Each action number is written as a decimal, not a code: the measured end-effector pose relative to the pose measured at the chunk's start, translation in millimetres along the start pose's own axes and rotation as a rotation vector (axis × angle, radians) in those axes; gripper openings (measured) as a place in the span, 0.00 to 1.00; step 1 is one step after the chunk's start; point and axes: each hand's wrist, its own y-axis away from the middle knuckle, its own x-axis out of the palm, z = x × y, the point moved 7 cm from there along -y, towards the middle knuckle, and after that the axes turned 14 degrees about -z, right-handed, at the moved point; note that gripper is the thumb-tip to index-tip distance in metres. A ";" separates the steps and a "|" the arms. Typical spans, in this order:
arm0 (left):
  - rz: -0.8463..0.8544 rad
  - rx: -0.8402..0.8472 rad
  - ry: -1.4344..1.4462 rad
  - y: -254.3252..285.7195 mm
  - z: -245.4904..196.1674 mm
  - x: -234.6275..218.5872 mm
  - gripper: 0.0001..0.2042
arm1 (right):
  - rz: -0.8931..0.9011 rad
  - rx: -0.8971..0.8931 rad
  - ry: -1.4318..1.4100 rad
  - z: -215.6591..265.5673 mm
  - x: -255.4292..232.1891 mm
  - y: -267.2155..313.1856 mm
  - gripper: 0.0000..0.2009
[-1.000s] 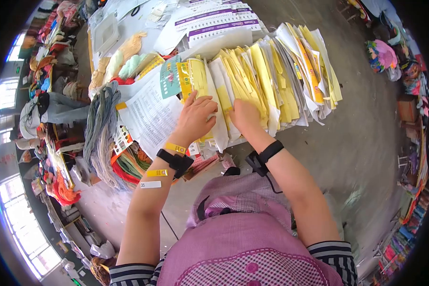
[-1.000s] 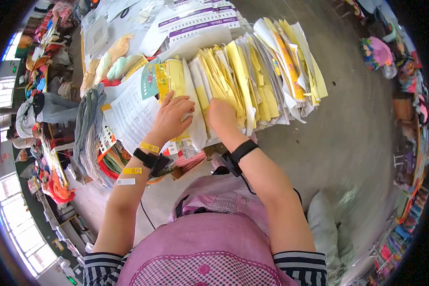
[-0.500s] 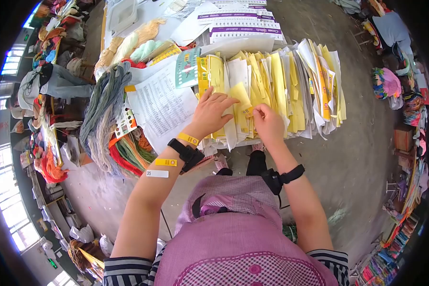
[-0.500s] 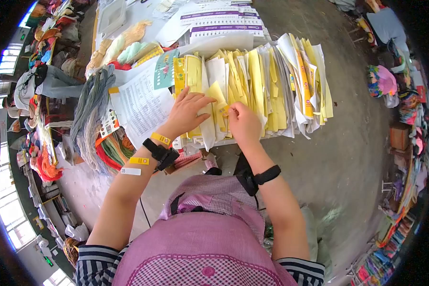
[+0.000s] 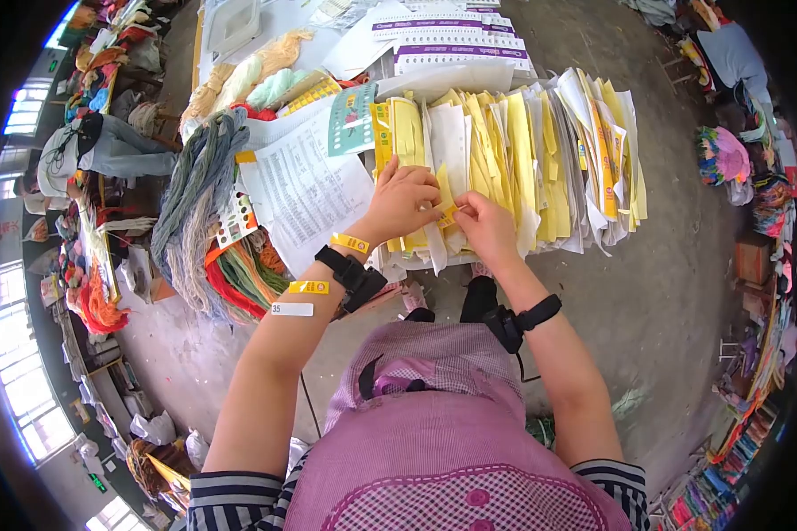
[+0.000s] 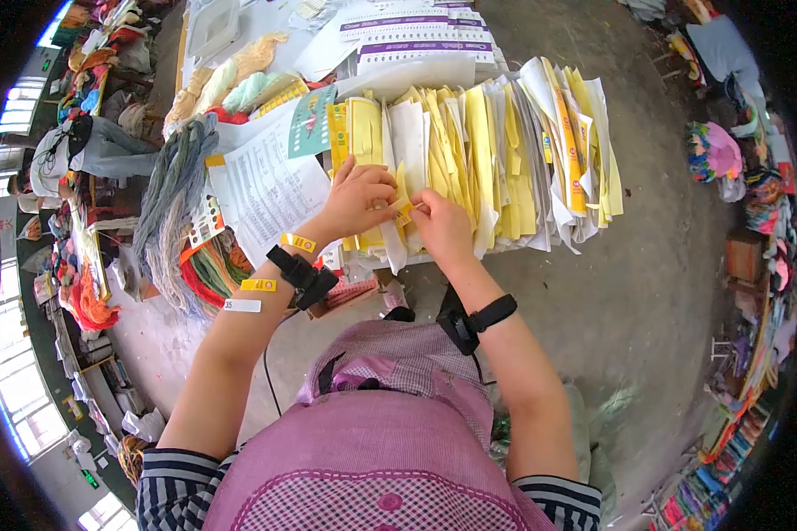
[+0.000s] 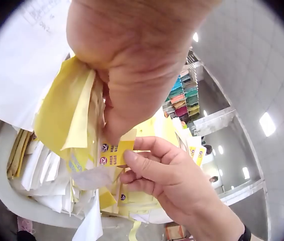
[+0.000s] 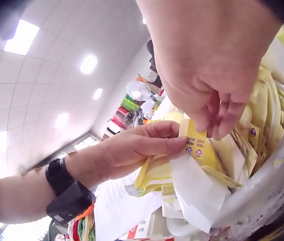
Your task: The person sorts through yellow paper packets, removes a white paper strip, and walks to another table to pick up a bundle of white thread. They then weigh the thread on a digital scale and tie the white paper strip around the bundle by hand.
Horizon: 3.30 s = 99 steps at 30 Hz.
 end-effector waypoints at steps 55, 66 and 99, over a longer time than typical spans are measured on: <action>-0.126 -0.246 0.111 1.9 14.3 8.4 0.10 | 0.136 -0.082 0.115 -14.0 18.5 -11.2 0.11; -0.181 -0.233 0.098 2.8 7.7 5.6 0.12 | 0.236 0.021 0.060 -3.3 19.9 -10.0 0.17; -0.033 -0.560 0.478 0.0 19.3 -7.0 0.16 | 0.006 -0.101 -0.090 21.9 18.5 32.5 0.14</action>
